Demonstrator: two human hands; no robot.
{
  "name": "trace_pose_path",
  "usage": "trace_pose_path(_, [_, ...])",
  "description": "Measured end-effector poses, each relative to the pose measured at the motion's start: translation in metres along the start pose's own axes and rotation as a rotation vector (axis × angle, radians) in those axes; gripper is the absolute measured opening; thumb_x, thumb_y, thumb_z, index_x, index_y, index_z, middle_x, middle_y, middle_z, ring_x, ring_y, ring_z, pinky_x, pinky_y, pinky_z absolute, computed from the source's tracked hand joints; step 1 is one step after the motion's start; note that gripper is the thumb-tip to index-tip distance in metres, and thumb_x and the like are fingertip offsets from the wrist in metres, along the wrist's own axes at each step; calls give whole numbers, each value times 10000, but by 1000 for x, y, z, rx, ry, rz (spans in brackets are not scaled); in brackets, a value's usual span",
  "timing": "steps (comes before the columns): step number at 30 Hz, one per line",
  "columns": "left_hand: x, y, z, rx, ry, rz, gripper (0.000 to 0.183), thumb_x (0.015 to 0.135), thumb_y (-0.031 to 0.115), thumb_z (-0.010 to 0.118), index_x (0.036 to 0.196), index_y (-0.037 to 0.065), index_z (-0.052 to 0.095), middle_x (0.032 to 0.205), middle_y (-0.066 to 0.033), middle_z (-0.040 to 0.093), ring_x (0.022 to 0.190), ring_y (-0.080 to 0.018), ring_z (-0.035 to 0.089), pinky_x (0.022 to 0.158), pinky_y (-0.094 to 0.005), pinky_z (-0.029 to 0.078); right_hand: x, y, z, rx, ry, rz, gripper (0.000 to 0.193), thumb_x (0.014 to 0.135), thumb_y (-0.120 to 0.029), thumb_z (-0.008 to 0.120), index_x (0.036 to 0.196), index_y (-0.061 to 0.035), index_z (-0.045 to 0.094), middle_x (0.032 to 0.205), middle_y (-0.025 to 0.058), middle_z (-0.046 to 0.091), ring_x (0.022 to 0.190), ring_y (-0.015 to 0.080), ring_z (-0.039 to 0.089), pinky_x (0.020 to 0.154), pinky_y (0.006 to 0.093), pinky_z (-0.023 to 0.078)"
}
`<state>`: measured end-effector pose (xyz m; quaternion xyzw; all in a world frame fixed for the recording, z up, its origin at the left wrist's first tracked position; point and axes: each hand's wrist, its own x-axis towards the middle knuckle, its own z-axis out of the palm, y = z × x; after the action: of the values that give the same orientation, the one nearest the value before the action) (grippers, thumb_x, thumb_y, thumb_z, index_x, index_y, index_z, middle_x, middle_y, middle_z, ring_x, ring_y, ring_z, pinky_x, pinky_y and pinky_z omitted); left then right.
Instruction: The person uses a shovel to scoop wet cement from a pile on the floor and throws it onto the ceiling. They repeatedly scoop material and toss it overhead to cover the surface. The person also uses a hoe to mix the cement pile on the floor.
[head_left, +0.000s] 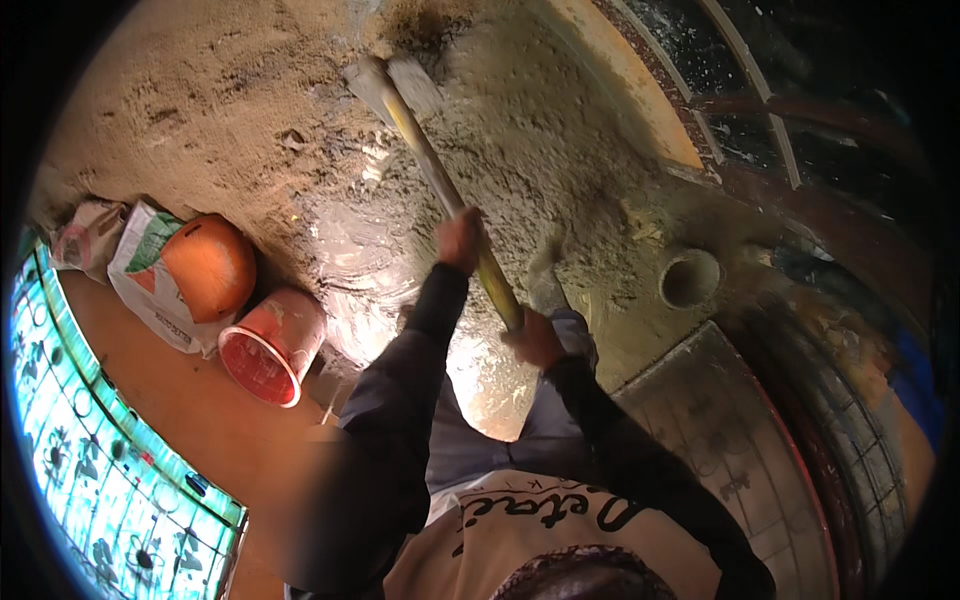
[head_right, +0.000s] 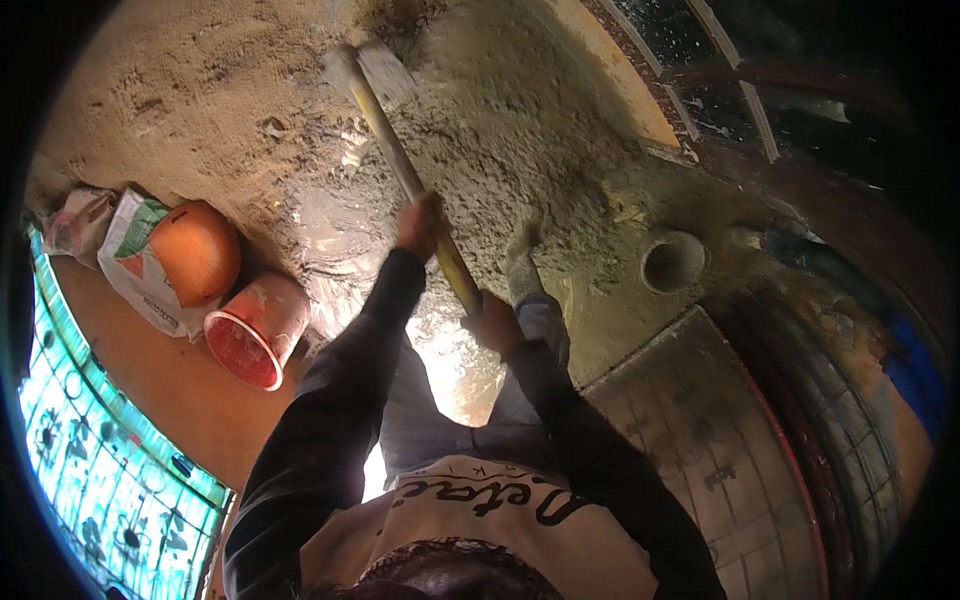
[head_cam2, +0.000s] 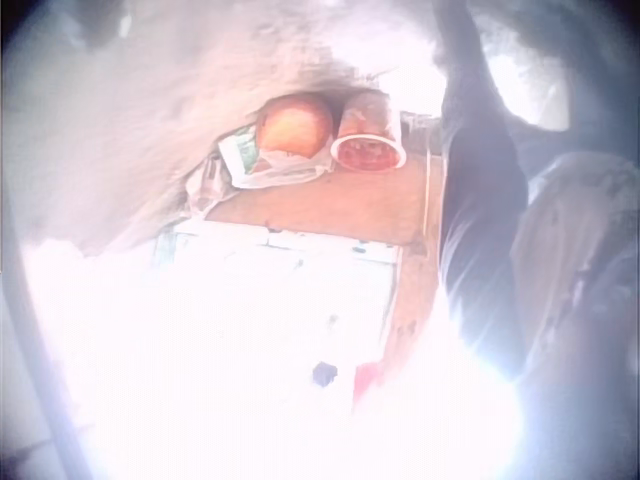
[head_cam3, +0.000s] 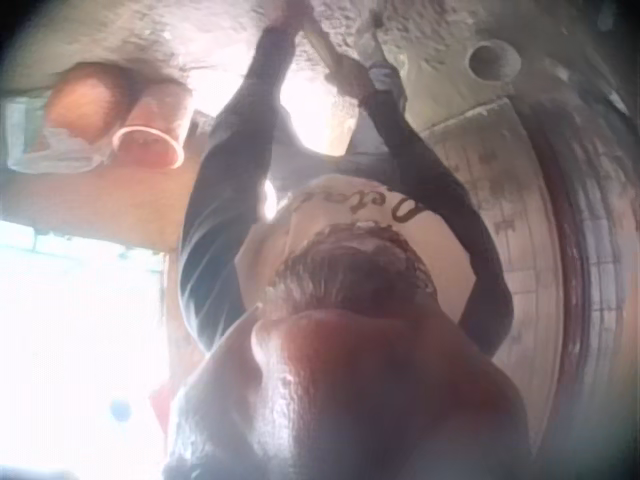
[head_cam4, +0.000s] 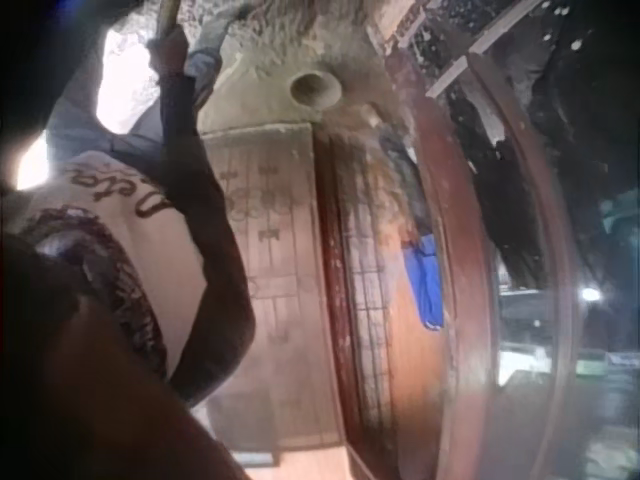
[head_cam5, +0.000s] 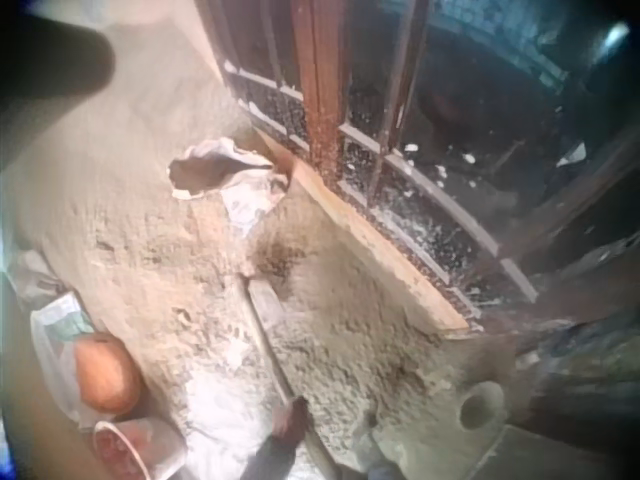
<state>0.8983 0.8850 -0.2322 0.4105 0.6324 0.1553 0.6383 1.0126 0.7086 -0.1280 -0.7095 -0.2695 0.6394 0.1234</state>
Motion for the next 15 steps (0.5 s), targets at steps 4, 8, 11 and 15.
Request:
trace_pose_path(4, [119,70,-4,-229,167,-42,207,787,190,628,752,-7,575,602,-97,562,501,-209,584,463,-331,479,122,-47,-33,-70,121,-180,391,703,-271,671,995,-30,573,896,228,642,860,387,627,761,450,490])
trace_pose_path(8, [203,64,18,-31,311,-56,210,760,105,651,754,-75,543,608,-140,585,490,-238,597,427,-361,477,187,-39,-35,-58,121,-182,448,696,-285,668,1054,-33,572,898,218,646,854,386,626,766,455,486])
trace_pose_path(11, [204,-32,10,452,285,-60,338,712,245,707,719,-70,584,726,-211,641,630,-321,655,571,-408,532,157,-9,13,55,112,-4,446,696,-254,676,1068,-34,566,788,176,643,731,329,644,670,435,506])
trace_pose_path(15, [105,-120,-21,1126,13,20,396,719,351,710,771,-39,665,730,-204,653,767,-359,668,666,-450,543,39,-2,64,256,-24,289,401,713,-260,687,976,18,564,753,186,632,670,283,646,601,400,511])
